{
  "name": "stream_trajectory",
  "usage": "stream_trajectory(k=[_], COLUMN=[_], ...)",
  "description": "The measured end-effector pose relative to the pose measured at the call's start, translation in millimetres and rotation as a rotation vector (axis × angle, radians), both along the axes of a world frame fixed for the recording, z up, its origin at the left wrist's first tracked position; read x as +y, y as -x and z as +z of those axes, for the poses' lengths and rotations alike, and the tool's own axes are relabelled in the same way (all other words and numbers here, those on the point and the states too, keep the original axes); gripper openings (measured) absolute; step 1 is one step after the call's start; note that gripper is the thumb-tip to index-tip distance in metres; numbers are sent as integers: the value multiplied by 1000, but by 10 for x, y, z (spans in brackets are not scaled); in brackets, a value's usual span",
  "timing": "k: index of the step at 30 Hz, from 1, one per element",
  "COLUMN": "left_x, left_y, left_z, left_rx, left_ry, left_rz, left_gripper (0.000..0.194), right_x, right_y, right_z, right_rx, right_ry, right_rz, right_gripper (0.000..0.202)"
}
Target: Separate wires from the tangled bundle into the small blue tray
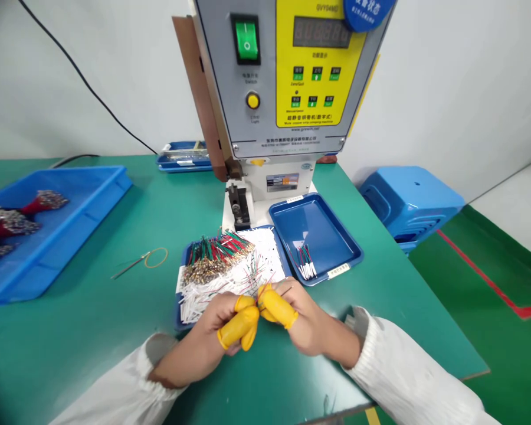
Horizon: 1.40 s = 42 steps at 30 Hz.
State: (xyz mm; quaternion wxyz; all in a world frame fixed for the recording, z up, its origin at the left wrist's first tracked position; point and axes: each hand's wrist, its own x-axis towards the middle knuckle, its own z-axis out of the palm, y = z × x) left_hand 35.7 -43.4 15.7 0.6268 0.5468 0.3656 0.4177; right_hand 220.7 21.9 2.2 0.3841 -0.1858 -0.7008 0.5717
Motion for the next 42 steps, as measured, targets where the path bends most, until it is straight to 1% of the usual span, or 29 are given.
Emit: stream_trajectory(k=[3,5,7,9,11,12,14,16,18,19,21,23,25,27,29,31,34,37,39,40,42], left_x=[3,8,12,14,12,9,1,-9,-17,-19,-17,-6,12,30,43,49,47,44,44,45,46], left_y=[-3,-1,-1,-10,-27,-38,-56,-63,-50,-35,8,55,95,122,138,147,153,150,145,143,141], left_z=[18,31,52,79,105,116,136,149,151,145,120,85,59,53,63,74,74,63,60,60,64], left_rx=[7,21,43,59,65,64,57,47,47,46,36,1,-59,-132,-187,-206,-200,-182,-173,-170,-162], left_ry=[-1,1,-4,-10,-8,-1,24,41,32,20,-9,-23,-33,-36,-37,-36,-21,-6,-5,-5,-17], left_rz=[1,-7,-19,-29,-29,-32,-45,-58,-47,-34,1,65,159,245,298,326,341,338,333,331,329], left_gripper=[46,47,47,45,44,44,46,47,48,50,52,51,51,53,55,55,53,52,52,53,54], right_x=[9,15,10,-7,-34,-48,-69,-62,-6,41,161,281,359,380,360,328,302,304,319,333,378], right_y=[22,14,-11,-37,-43,-36,-6,27,40,37,15,-7,-6,19,52,74,77,68,56,43,-2], right_z=[-34,-79,-140,-197,-221,-214,-161,-66,43,93,170,209,220,220,218,214,191,149,122,110,99], right_rx=[15,-28,-45,-30,-8,8,39,86,181,237,332,356,331,278,238,228,233,195,137,86,-83], right_ry=[165,226,257,267,270,279,300,320,372,418,533,627,715,786,812,801,724,609,513,440,207], right_rz=[24,30,-12,-89,-142,-151,-128,-79,-61,-75,-155,-247,-291,-269,-202,-131,-64,-37,-63,-97,-204], right_gripper=[55,57,57,55,54,54,56,57,57,56,54,51,48,41,28,20,31,40,41,40,37])
